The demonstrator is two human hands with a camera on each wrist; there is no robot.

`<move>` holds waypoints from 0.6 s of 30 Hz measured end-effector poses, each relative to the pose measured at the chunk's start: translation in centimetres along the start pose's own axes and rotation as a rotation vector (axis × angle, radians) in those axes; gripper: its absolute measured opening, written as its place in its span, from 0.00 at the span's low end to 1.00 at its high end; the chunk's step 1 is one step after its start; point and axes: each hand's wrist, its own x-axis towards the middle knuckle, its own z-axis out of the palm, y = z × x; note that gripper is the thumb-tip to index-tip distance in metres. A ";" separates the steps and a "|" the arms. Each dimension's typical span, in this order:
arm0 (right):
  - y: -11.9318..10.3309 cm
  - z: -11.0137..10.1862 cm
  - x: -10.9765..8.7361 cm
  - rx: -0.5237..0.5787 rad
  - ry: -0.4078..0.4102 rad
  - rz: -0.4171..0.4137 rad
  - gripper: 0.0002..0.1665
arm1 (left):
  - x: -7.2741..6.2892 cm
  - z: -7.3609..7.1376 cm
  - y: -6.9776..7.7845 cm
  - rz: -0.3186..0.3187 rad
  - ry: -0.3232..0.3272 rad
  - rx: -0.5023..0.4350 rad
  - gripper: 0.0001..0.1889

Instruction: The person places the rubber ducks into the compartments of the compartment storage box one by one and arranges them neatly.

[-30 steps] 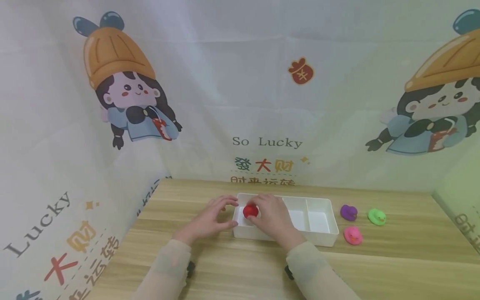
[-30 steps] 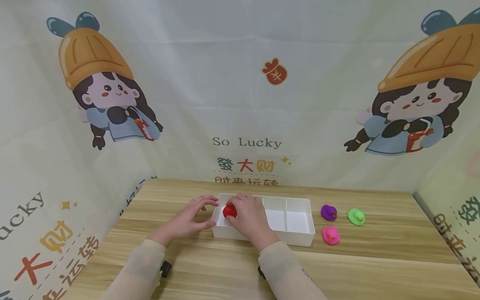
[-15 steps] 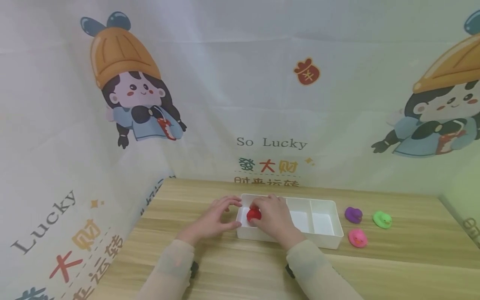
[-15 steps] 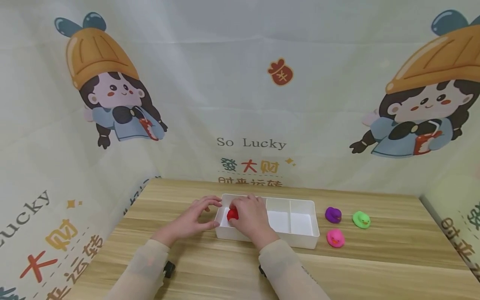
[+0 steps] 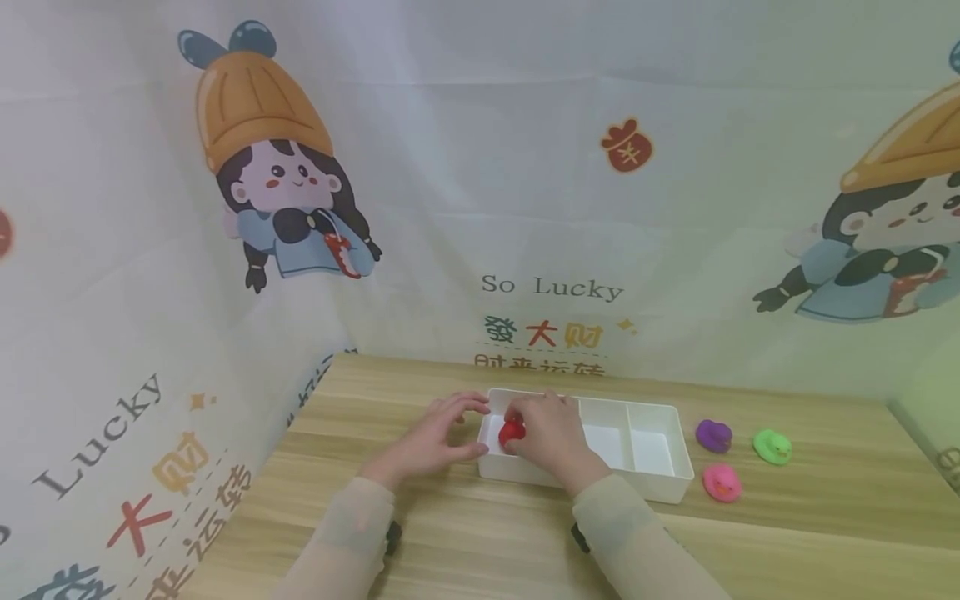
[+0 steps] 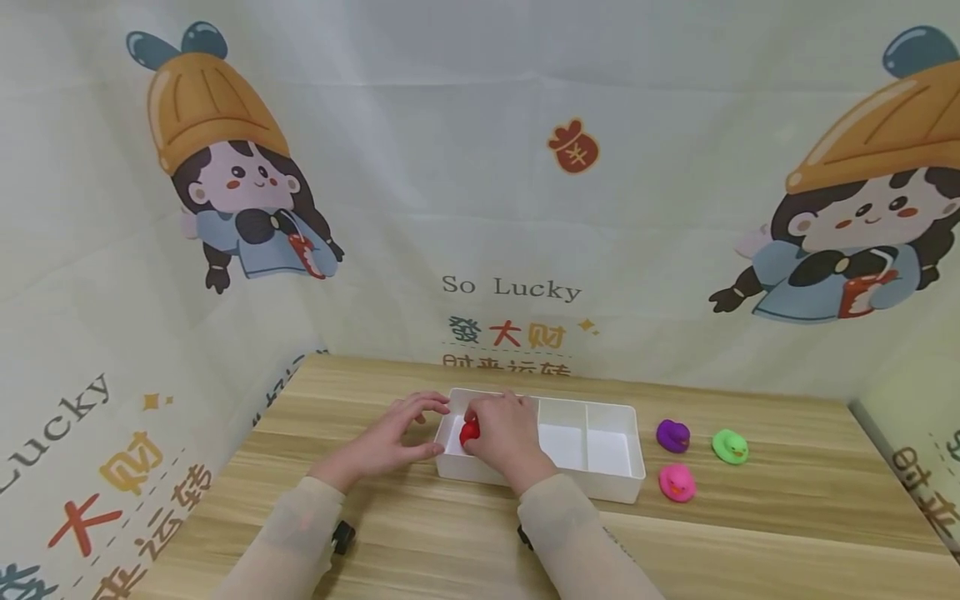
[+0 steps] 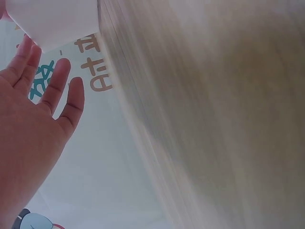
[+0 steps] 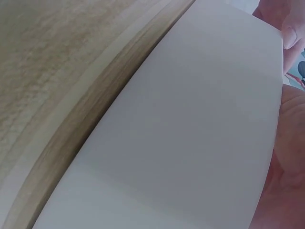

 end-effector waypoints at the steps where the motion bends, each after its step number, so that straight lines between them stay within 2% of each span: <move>1: 0.0 0.0 0.0 -0.001 -0.002 0.005 0.18 | 0.0 0.0 0.0 0.001 0.000 -0.001 0.30; 18: -0.4 0.4 0.6 -0.028 -0.008 0.065 0.16 | 0.0 0.0 0.0 -0.001 0.001 -0.005 0.30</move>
